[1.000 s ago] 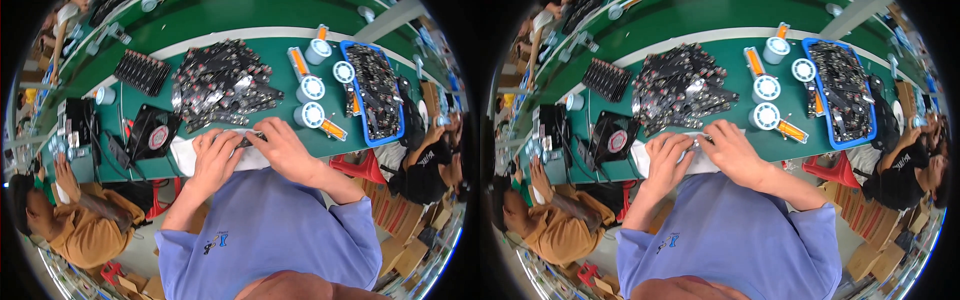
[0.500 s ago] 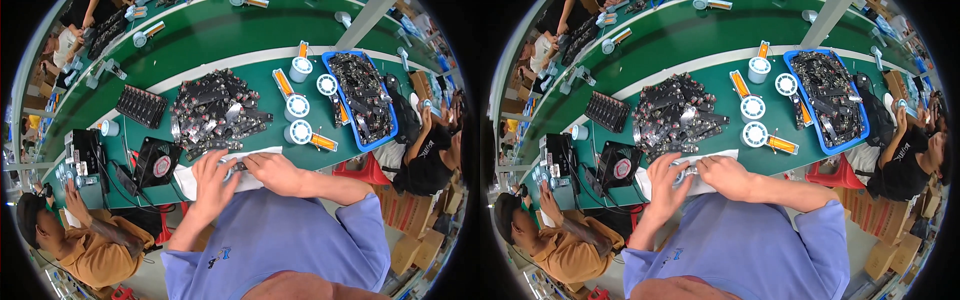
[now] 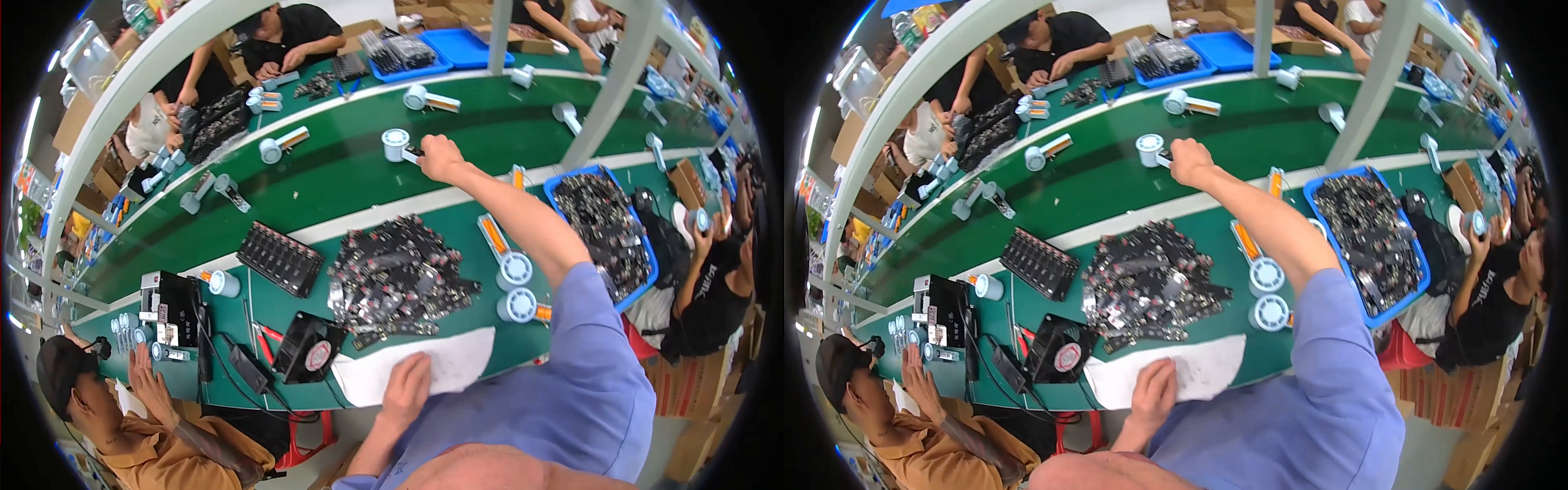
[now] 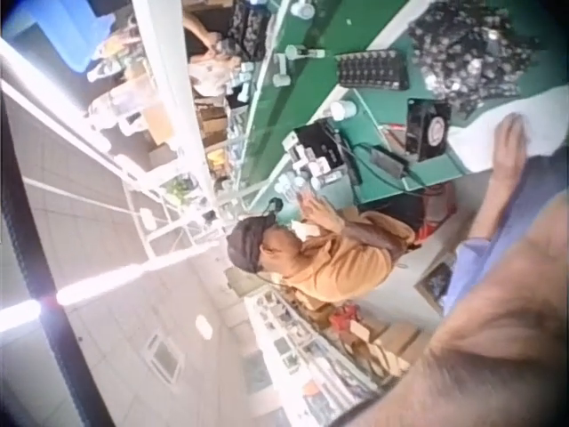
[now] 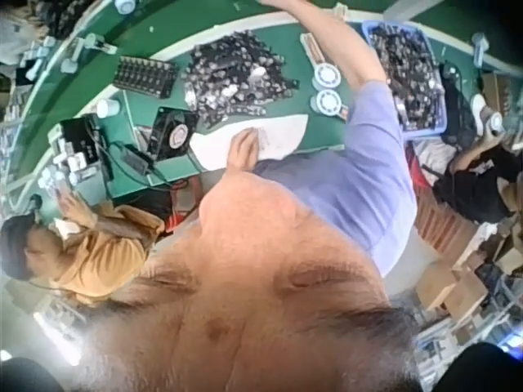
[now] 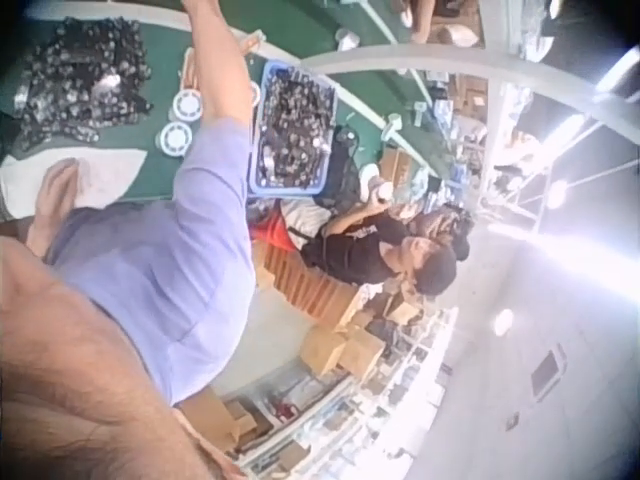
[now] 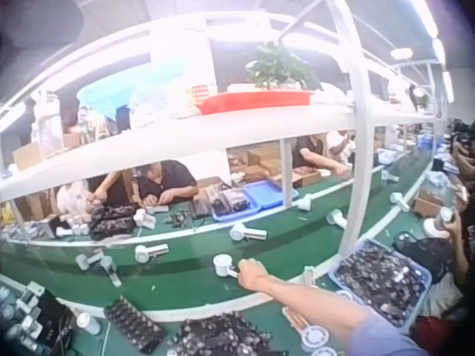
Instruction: The person assembles small electronic components onto a plastic casing and manages PCB parts at a work station by hand.
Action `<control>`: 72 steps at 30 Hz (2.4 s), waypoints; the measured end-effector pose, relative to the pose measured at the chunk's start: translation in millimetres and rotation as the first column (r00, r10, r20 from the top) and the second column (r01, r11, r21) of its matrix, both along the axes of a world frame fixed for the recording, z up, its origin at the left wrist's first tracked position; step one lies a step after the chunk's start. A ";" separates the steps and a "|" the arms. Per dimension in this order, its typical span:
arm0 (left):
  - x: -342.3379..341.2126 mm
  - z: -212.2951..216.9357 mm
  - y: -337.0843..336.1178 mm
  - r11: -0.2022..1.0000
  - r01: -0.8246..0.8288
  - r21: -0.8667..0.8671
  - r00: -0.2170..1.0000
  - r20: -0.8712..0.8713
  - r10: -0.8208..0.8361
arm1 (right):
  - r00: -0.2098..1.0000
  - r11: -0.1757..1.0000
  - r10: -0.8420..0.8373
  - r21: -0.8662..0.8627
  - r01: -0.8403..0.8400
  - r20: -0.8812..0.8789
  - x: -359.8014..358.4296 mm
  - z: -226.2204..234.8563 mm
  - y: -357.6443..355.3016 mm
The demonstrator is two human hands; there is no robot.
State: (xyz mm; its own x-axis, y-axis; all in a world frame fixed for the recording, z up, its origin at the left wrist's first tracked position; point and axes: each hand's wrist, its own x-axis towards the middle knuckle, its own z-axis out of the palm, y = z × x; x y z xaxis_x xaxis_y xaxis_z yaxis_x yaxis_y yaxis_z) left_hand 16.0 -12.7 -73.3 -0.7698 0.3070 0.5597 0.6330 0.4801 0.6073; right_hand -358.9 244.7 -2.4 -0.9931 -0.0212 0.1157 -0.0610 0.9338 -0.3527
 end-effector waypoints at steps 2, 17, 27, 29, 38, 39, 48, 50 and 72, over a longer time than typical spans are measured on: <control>3.5 -4.5 -1.7 0.998 -0.033 0.051 0.999 -0.003 0.033 | 0.999 0.998 -0.048 0.029 0.049 -0.024 -30.7 -10.7 -11.9; -5.2 -0.2 1.8 0.999 0.039 -0.032 0.998 -0.052 -0.041 | 0.944 0.910 0.092 0.358 -0.208 0.316 36.2 59.7 7.3; -0.7 6.2 4.4 0.999 0.054 0.004 0.997 -0.051 -0.054 | 0.915 0.923 0.186 0.256 -0.288 0.358 121.1 41.0 46.1; 5.4 17.1 8.8 0.999 0.026 0.043 0.998 -0.061 -0.023 | 0.946 0.952 0.218 0.163 -0.261 0.242 132.2 83.8 55.5; -18.4 72.0 42.3 0.948 -0.241 -0.210 0.924 -0.349 0.158 | 0.779 0.486 0.475 -0.860 0.158 0.411 260.5 60.5 21.5; -15.7 64.7 31.7 0.966 -0.143 -0.214 0.959 -0.272 0.082 | 0.762 0.473 0.487 -0.862 0.181 0.427 268.9 58.6 18.3; -15.7 52.9 -38.0 0.989 0.145 0.007 0.813 0.569 -0.123 | 0.888 0.885 0.460 -0.069 -0.460 -0.015 335.8 47.8 69.4; -21.3 53.8 -39.8 0.986 0.161 0.039 0.780 0.607 -0.152 | 0.934 0.933 0.349 -0.118 -0.339 0.077 340.6 34.6 72.2; -11.3 67.4 19.7 0.961 -0.168 -0.219 0.979 0.080 0.189 | 0.954 0.916 0.242 -0.281 -0.286 -0.179 271.6 -22.2 -19.7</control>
State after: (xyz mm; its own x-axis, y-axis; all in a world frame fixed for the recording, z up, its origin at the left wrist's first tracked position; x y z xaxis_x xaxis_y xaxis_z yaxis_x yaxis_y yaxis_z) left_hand 4.7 6.9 -6.0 -0.8712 0.2618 0.4152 0.4669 0.7033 0.5361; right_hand -87.3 225.0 -24.6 -0.9297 -0.2230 0.2932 -0.3588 0.7285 -0.5836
